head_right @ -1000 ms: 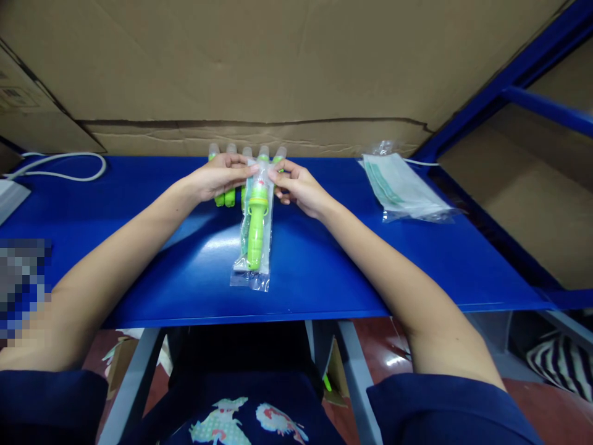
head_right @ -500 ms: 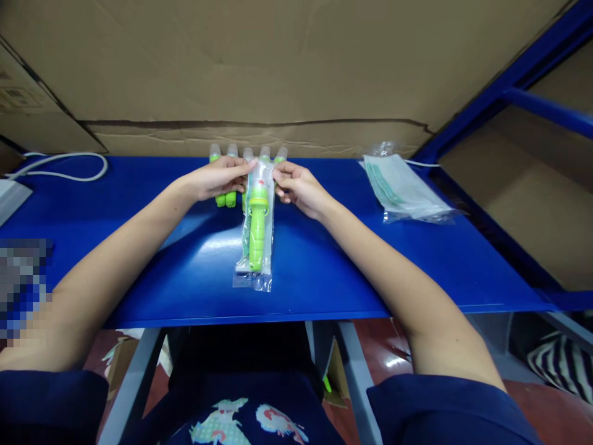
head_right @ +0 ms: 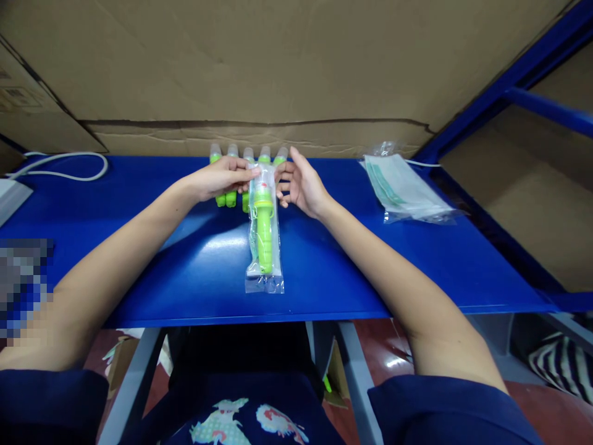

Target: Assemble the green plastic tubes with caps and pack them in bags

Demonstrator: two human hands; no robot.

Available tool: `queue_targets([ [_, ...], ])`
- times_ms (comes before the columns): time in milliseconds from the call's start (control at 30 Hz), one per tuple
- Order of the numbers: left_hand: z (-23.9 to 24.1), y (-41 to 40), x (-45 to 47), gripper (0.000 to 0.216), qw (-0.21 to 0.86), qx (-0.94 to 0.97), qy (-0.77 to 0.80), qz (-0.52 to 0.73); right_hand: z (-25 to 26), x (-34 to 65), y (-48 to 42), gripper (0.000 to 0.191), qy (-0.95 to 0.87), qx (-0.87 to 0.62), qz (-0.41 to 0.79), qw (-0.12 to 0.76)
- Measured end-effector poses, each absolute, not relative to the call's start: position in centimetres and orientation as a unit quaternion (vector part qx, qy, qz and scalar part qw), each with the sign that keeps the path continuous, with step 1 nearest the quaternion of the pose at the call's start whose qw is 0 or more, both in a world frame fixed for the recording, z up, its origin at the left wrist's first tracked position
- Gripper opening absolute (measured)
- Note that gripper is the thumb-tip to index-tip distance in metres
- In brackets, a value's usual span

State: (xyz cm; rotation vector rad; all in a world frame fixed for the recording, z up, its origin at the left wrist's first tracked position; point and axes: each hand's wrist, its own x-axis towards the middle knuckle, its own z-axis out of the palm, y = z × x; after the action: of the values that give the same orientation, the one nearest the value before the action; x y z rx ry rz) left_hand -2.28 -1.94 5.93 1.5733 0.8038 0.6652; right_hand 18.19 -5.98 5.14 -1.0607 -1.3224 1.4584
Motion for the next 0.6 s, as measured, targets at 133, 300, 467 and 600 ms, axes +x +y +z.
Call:
queue_targets([
  [133,6.26,-2.44,-2.02,0.028,0.580,0.675,0.348,0.296,5.09,18.28,-6.28,0.055,-0.561,-0.408,0.589,0.416],
  [300,6.30,-2.57,-1.76,0.021,0.597,0.656,0.348,0.303,5.08,18.40,-6.32,0.046,-0.561,-0.384,0.603,0.417],
  [467,6.08,-2.44,-1.76,0.020,0.597,0.658,0.340,0.309,5.34,18.24,-6.44,0.032,-0.551,-0.384,0.603,0.431],
  [600,6.24,-2.67,-1.97,0.027,0.565,0.689,0.335,0.306,5.32,18.12,-6.53,0.031,-0.559,-0.381,0.592,0.438],
])
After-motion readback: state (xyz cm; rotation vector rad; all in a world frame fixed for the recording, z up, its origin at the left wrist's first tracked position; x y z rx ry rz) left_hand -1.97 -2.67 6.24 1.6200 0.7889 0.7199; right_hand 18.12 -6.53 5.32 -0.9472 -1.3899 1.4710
